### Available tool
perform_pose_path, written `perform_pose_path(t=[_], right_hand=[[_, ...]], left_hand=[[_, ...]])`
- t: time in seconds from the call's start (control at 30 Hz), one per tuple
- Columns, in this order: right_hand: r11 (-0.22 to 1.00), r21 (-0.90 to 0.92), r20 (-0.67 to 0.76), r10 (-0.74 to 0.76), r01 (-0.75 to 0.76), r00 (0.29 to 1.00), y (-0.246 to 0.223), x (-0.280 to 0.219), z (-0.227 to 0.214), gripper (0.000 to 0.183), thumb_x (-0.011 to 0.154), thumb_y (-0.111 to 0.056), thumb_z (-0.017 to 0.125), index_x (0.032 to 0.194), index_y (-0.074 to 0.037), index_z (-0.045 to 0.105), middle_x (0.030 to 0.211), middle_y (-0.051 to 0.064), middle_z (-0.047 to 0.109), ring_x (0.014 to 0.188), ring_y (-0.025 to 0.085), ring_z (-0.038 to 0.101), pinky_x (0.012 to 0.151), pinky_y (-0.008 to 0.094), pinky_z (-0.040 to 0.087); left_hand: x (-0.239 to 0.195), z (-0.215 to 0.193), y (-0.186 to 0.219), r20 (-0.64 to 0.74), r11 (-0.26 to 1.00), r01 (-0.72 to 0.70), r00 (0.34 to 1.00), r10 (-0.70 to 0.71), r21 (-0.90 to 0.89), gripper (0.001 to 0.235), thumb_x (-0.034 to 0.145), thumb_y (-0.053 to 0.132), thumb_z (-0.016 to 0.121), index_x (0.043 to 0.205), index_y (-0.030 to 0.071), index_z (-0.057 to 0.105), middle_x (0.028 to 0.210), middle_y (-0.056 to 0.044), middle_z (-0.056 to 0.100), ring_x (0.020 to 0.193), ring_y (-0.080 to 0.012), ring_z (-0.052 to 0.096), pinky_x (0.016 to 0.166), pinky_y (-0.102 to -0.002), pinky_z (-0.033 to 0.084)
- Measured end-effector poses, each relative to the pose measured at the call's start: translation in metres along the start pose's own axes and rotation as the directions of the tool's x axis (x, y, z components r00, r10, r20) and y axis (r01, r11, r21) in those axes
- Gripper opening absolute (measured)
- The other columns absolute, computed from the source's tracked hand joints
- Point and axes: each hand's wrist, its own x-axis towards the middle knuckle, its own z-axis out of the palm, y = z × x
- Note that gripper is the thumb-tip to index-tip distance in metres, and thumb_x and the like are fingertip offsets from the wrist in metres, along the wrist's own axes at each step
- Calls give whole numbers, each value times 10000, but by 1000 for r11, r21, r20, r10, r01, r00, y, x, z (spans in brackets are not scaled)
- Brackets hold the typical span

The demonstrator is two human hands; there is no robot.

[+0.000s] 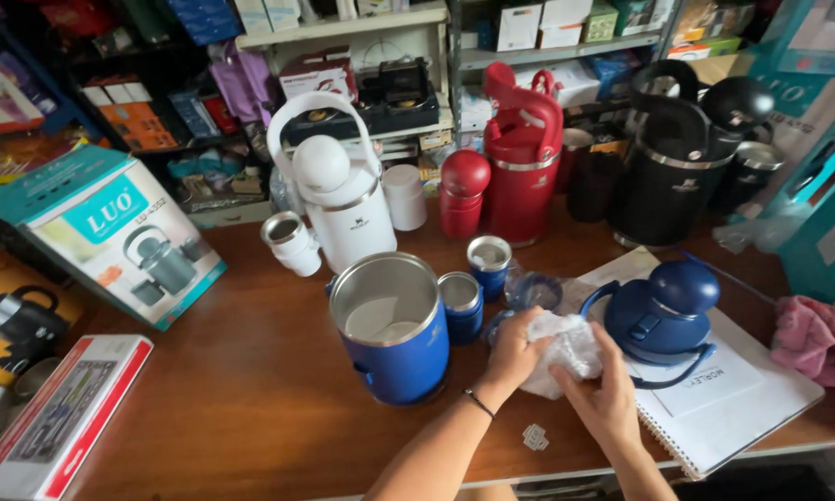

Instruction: The person unpacks a blue thermos set from plastic wrapping on a wooden table. They wipe the main container with a pink cloth, then attach a handle and screw on a lid. Finally, they place a small cup next to the assembled thermos.

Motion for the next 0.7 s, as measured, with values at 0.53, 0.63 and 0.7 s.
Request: perform_pose_path(t=[0.53,0.63,0.7], right_hand=[[976,-125,-152,-196,178,969,54,0,6,257,1035,-124,561,846,-44,406,683,44,388,627,195,345,578,382,316],[974,-122,-139,-206,189,969,75,-2,9,281,1054,-177,525,831,-53,407,686,60,387,628,221,375,612,410,349],[890,-217,-218,-444,401,869,124,-4,21,484,990,-141,644,1397,-115,385,1140,212,666,871,327,655,806,473,527]], left_hand=[[3,-22,88,202,965,-261,944,260,-25,706,940,543,544,1394,12,435,1334,-196,508,1252,-346,550,1082,-441,465],[1,-17,81,165,927,-368,921,354,67,498,1048,450,502,1390,98,415,1346,-175,505,1169,-348,605,834,-443,571],[0,-15,69,211,931,-339,928,307,133,279,1052,357,549,1203,125,589,1159,-82,644,1007,-257,676,827,-363,539]])
